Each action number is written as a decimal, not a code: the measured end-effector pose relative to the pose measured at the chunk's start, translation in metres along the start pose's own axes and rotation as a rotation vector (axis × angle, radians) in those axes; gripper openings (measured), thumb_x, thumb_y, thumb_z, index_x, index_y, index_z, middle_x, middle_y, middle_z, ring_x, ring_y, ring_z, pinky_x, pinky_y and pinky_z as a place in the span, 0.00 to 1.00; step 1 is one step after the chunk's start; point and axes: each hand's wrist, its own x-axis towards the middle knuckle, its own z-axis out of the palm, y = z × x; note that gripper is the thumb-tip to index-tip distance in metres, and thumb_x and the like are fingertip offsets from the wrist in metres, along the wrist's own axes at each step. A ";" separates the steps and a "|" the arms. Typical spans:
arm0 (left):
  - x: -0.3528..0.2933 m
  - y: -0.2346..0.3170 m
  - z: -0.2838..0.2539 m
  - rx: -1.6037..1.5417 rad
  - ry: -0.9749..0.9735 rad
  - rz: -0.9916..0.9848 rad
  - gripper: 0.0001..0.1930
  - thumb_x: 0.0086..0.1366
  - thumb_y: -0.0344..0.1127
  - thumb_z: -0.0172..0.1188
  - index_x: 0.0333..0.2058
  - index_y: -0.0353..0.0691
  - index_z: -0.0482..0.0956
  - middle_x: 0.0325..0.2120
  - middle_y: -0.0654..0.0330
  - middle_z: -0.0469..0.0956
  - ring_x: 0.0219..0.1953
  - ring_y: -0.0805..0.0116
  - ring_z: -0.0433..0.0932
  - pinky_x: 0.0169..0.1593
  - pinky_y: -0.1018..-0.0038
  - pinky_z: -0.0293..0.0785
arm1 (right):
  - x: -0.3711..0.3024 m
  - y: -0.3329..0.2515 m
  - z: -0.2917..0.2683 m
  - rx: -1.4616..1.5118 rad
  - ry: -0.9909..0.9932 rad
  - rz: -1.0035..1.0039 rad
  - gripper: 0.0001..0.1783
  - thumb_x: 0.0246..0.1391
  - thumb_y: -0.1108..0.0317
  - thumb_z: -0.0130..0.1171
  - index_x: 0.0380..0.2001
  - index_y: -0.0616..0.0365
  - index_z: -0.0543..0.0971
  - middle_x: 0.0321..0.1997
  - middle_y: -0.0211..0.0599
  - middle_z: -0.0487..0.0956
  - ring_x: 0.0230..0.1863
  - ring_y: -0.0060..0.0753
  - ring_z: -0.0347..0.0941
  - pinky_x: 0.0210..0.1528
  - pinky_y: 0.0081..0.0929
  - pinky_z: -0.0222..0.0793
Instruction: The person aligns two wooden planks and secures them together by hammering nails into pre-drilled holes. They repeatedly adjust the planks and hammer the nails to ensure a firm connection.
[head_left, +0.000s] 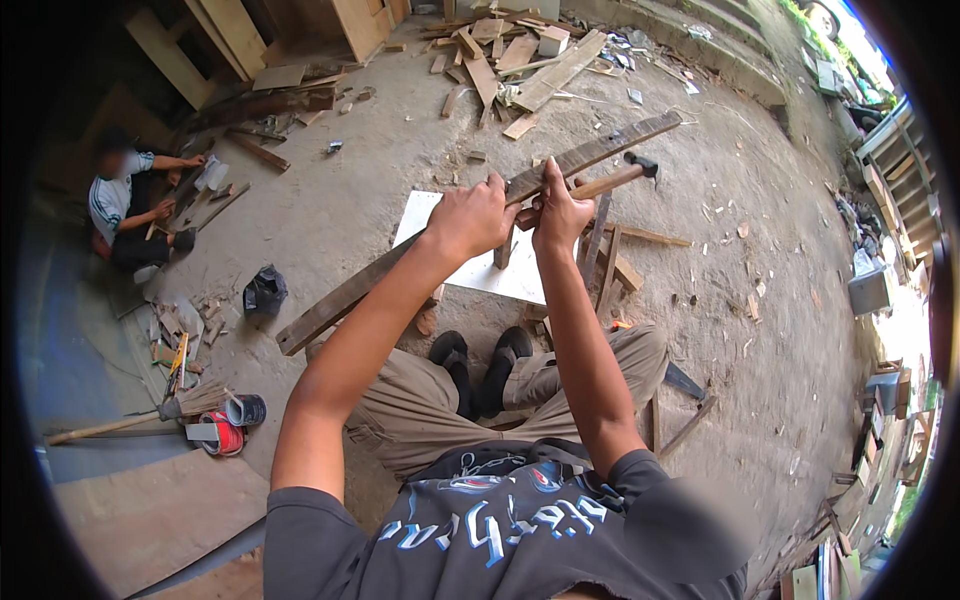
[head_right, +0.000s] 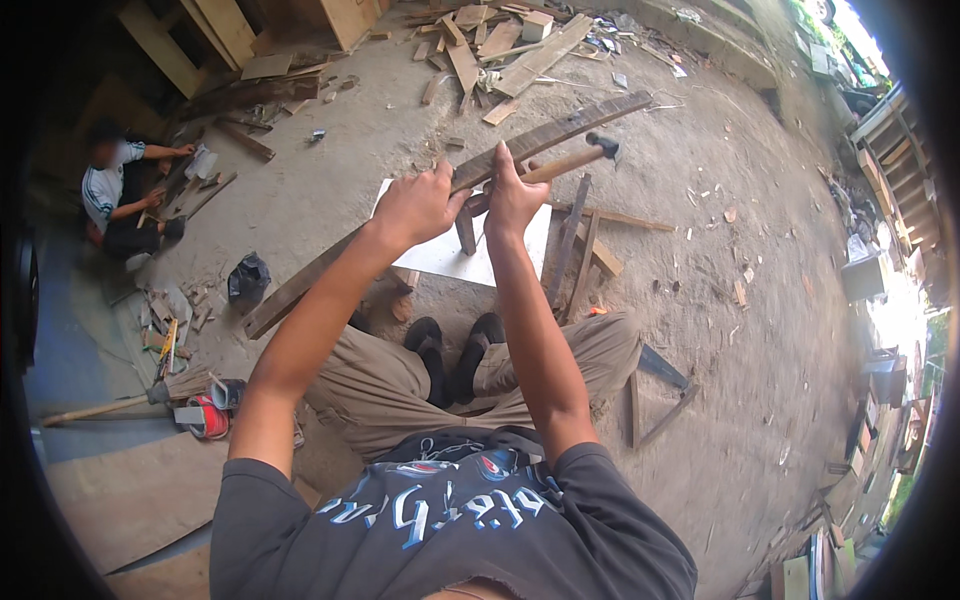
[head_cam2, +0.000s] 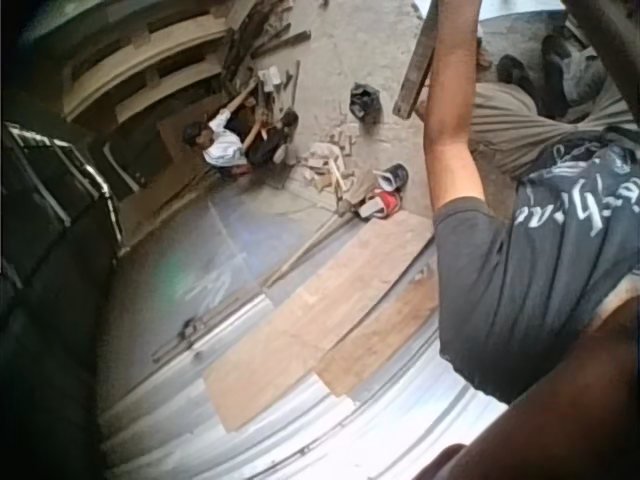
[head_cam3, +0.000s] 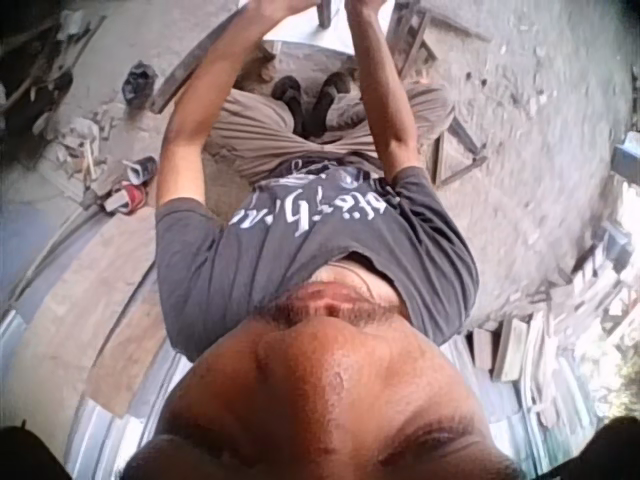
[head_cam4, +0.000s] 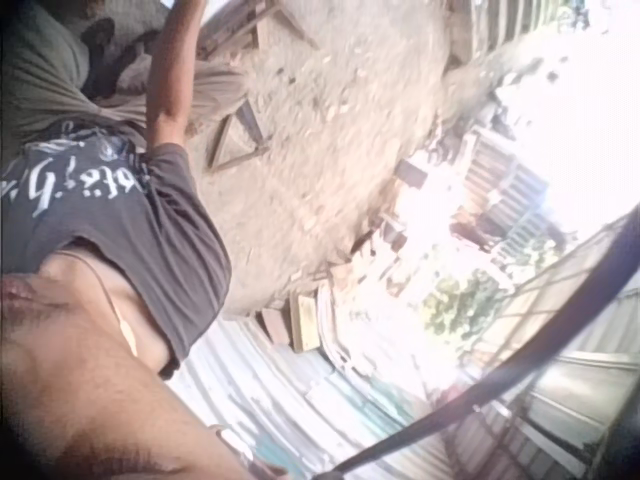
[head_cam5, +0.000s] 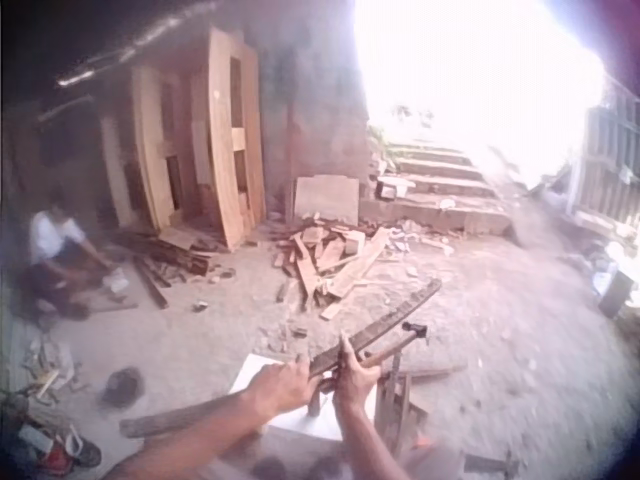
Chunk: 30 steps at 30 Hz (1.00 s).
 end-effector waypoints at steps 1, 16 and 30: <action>0.001 -0.001 0.001 -0.005 0.004 0.002 0.24 0.69 0.49 0.53 0.46 0.27 0.70 0.29 0.37 0.82 0.37 0.37 0.82 0.43 0.50 0.79 | 0.002 0.004 -0.003 0.024 -0.011 0.018 0.30 0.51 0.68 0.73 0.47 0.64 0.63 0.31 0.34 0.74 0.23 0.20 0.71 0.21 0.20 0.66; -0.016 -0.010 -0.002 -0.171 -0.090 -0.203 0.26 0.62 0.53 0.63 0.46 0.34 0.73 0.35 0.39 0.82 0.43 0.40 0.81 0.47 0.52 0.77 | 0.006 0.002 -0.001 -0.122 -0.163 -0.056 0.20 0.53 0.69 0.70 0.41 0.62 0.70 0.32 0.32 0.76 0.27 0.19 0.73 0.26 0.19 0.69; -0.017 -0.002 0.002 -0.119 -0.056 -0.250 0.26 0.67 0.53 0.57 0.44 0.30 0.71 0.33 0.37 0.82 0.40 0.40 0.83 0.43 0.52 0.80 | -0.012 -0.050 -0.018 -0.601 -0.152 -0.085 0.18 0.70 0.55 0.50 0.43 0.62 0.69 0.26 0.29 0.71 0.19 0.16 0.65 0.16 0.19 0.61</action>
